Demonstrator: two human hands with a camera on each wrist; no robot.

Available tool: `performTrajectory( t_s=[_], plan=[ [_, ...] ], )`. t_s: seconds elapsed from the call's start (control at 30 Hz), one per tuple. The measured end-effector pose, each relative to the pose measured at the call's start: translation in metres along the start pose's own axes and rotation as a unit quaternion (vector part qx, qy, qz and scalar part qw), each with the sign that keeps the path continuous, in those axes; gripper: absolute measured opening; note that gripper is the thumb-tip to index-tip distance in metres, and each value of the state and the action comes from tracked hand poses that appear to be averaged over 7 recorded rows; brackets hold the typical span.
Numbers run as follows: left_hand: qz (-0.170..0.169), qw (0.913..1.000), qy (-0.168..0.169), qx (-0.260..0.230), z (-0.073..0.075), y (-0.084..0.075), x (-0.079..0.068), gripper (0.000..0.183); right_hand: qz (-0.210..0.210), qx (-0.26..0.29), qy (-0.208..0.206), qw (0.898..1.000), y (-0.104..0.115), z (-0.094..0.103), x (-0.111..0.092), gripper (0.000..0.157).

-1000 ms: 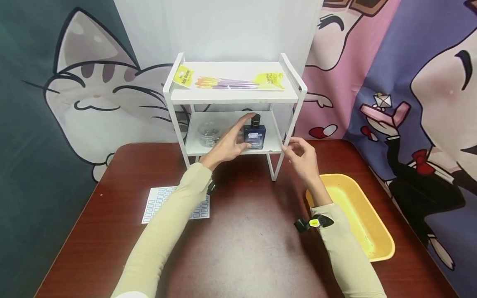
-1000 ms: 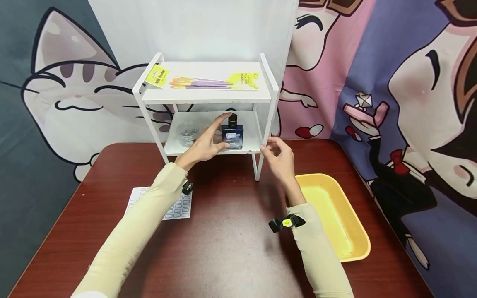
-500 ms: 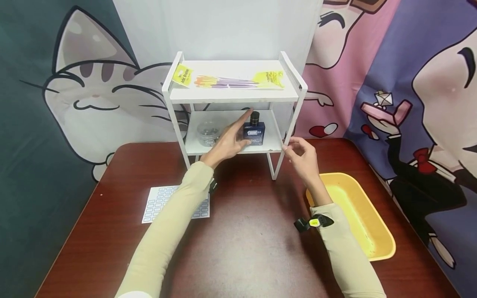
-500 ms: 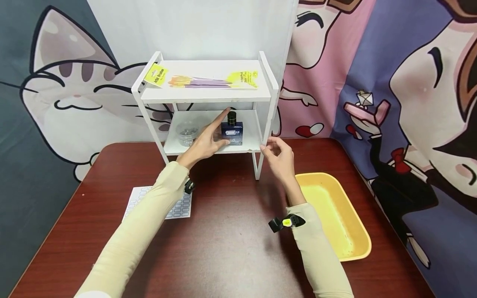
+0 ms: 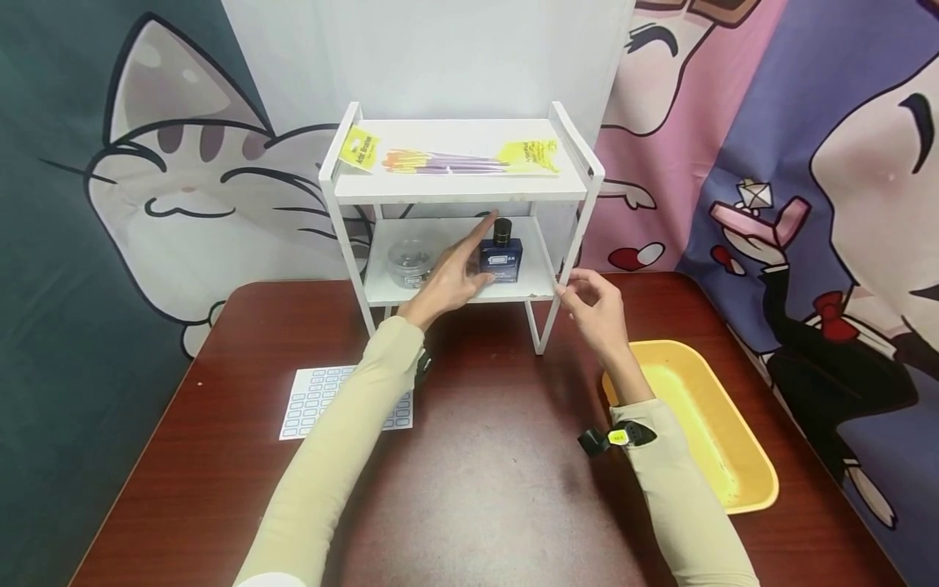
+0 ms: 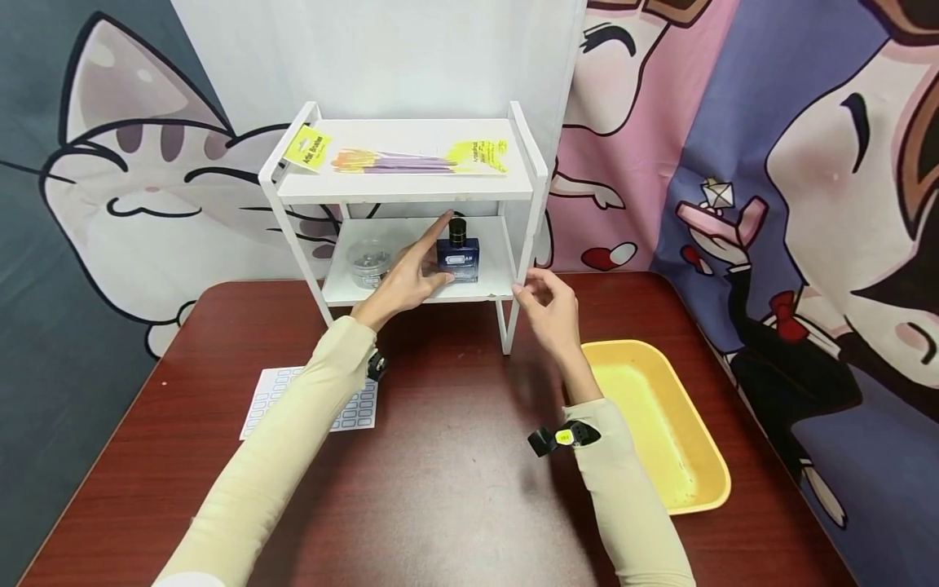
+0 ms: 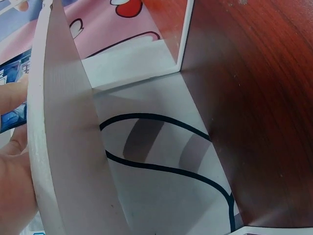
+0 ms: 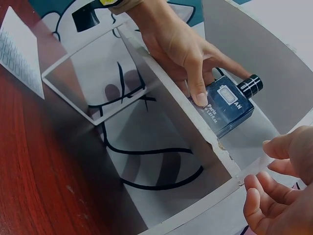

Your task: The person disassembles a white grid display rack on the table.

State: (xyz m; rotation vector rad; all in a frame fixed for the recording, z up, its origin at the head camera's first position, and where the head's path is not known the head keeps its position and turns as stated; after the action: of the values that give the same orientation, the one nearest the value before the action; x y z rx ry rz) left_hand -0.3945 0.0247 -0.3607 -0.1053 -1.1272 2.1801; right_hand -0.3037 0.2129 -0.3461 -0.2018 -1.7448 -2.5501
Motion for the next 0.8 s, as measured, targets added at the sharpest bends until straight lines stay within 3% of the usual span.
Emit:
performTrajectory(
  t_s=[0.8],
  plan=[
    [0.018,0.9995,-0.024,-0.006,0.0018,0.0009,-0.0007,0.101,-0.007,0.008,0.0,1.0,-0.0017,0.0048,-0.0015,0.03]
  ],
)
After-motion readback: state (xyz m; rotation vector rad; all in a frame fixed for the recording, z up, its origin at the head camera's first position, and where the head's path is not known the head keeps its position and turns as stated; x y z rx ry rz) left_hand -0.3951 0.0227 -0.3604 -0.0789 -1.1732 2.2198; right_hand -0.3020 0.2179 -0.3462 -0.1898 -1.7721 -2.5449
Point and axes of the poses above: each hand's wrist, its own x-axis towards the middle knuckle, its own z-axis out of the back of the hand, y = z × x, the point moved 10 cm from there along x, towards the middle knuckle, and after that the axes turned 8 degrees about y, right-handed, at the moved point
